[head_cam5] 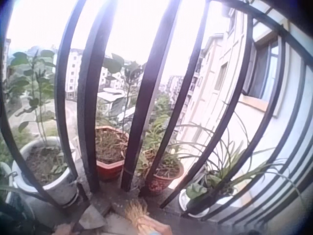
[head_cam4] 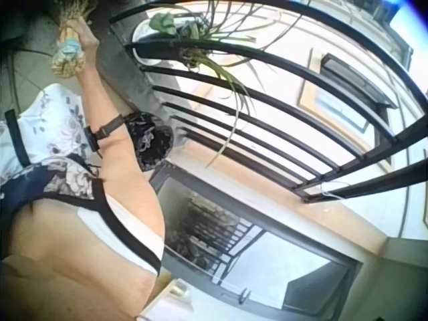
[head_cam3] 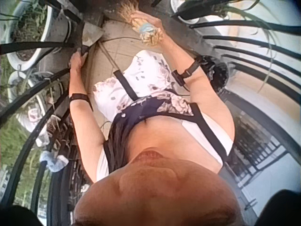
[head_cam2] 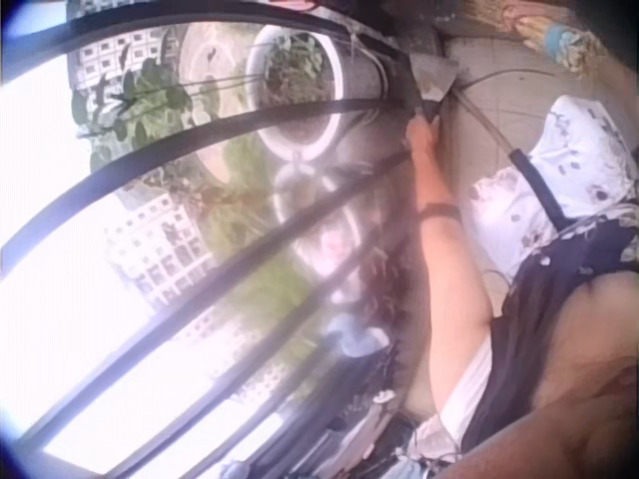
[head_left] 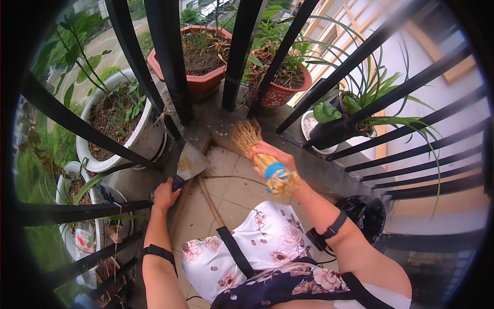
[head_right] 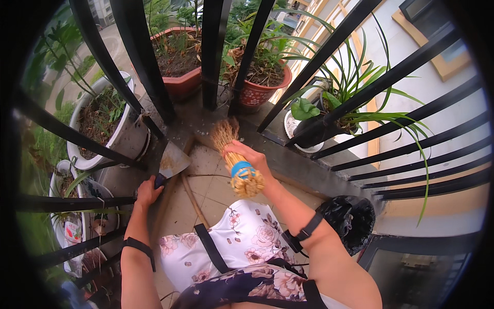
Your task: The person walks from the living area to the balcony carrying a cloth and a small broom. They sweep debris along the balcony railing and floor, then use a dustpan to collect the swept material. The person moves several potted plants to access areas behind them while continuing to sweep.
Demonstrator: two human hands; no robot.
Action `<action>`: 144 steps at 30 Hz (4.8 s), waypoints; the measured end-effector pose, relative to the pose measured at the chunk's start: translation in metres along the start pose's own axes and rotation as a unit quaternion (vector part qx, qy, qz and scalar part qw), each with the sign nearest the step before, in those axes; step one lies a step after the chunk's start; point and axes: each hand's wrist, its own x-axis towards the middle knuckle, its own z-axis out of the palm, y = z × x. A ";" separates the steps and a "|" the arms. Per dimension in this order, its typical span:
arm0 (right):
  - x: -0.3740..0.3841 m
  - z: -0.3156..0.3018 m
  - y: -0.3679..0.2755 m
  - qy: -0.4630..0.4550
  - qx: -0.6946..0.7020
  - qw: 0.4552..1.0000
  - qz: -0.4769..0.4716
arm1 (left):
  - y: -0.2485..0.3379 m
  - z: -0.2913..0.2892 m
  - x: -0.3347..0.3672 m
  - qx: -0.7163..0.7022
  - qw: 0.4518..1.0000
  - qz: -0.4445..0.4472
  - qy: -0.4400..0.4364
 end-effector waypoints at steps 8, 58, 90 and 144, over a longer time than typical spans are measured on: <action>-0.016 -0.042 0.023 0.042 -0.285 0.957 -0.014 | -0.001 0.002 -0.013 -0.011 1.000 0.004 0.004; -0.148 -0.075 0.013 -0.046 -0.035 0.994 0.093 | -0.018 0.010 -0.068 -0.001 1.000 0.006 0.011; -0.067 -0.057 -0.020 -0.230 -0.376 0.897 0.015 | -0.027 0.019 -0.073 0.001 0.999 0.036 0.026; -0.188 -0.022 -0.006 -0.006 -0.103 0.987 0.121 | -0.017 0.013 -0.066 0.006 0.999 0.051 0.006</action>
